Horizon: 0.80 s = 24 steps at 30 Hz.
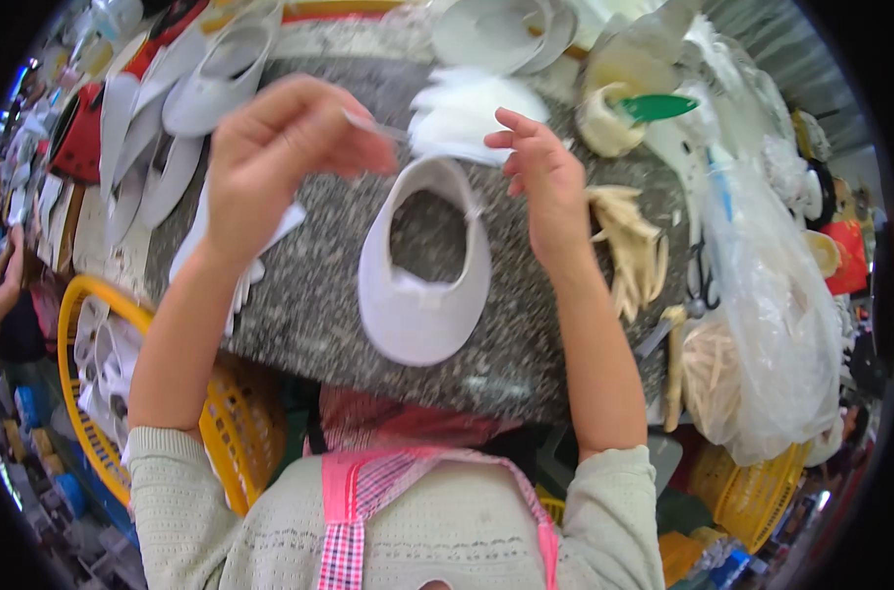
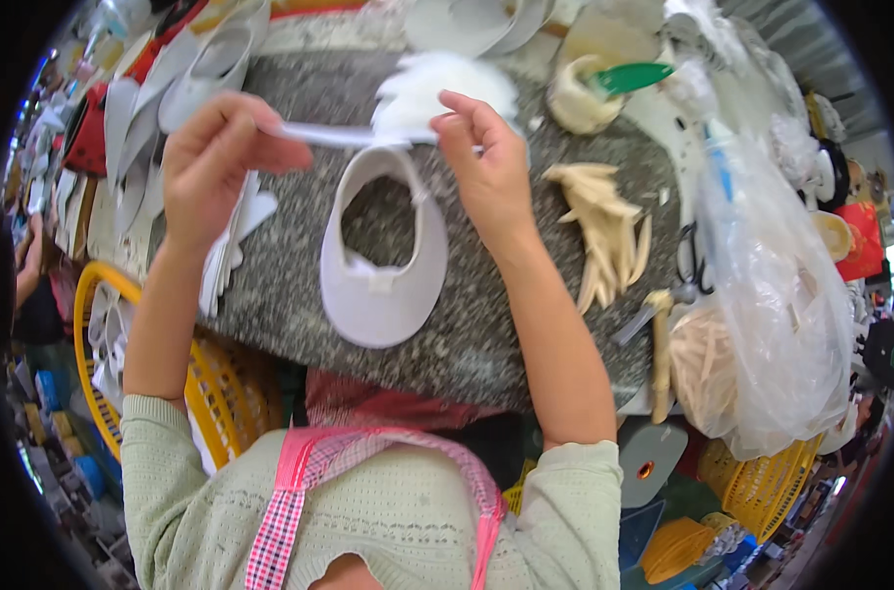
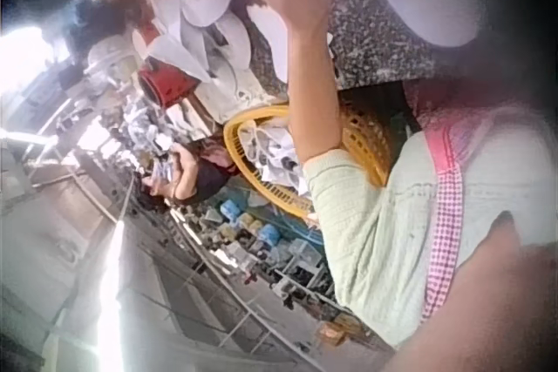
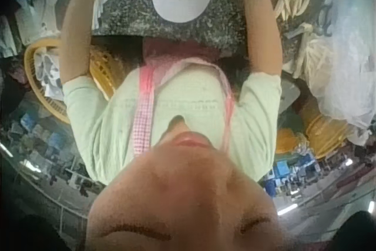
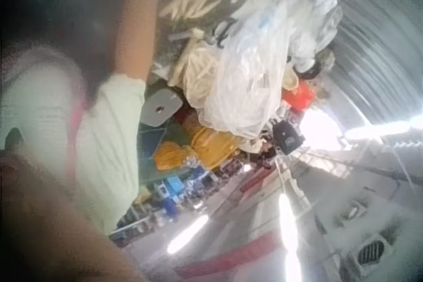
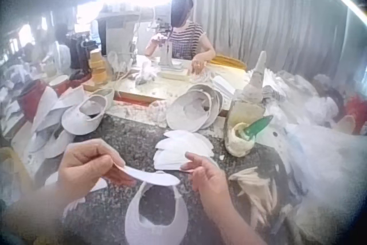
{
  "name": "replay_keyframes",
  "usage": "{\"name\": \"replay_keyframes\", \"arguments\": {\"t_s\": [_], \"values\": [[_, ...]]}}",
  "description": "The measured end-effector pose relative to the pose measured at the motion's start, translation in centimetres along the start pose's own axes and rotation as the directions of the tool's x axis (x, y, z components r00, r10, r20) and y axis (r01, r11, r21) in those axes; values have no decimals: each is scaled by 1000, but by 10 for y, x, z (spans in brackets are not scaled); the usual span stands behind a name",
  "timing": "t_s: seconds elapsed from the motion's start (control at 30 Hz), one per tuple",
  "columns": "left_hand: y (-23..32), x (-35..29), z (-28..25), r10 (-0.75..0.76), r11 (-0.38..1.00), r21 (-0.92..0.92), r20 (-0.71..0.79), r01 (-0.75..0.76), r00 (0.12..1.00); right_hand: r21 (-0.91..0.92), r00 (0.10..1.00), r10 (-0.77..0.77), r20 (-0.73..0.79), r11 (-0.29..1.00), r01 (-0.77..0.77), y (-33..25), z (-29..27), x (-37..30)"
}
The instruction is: The person assembles shoe uppers by fitting, gluing, and pressing fabric shoe lining pieces and decorative bows together by hand.
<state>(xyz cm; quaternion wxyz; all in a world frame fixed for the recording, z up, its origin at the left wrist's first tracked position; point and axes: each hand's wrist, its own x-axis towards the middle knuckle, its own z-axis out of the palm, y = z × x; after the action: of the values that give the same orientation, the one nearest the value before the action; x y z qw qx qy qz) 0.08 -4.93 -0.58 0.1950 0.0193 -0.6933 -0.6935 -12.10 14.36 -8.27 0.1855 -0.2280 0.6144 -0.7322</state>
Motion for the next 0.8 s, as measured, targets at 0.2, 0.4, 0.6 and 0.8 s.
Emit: {"name": "replay_keyframes", "arguments": {"t_s": [0.2,0.4,0.6,0.8], "values": [[-22,-84,-12,-64,955,292,362,-47,930,203,947,288,144,928,-313,-25,30,-98],[-37,-102,-4,-319,927,269,209,259,924,87,964,264,20,960,-265,-11,30,-128],[-50,-108,-1,-360,883,390,209,261,909,-139,989,131,-75,980,-141,14,24,-127],[-65,-113,-2,-361,883,385,191,268,913,-217,993,109,-49,969,-117,16,25,-124]]}}
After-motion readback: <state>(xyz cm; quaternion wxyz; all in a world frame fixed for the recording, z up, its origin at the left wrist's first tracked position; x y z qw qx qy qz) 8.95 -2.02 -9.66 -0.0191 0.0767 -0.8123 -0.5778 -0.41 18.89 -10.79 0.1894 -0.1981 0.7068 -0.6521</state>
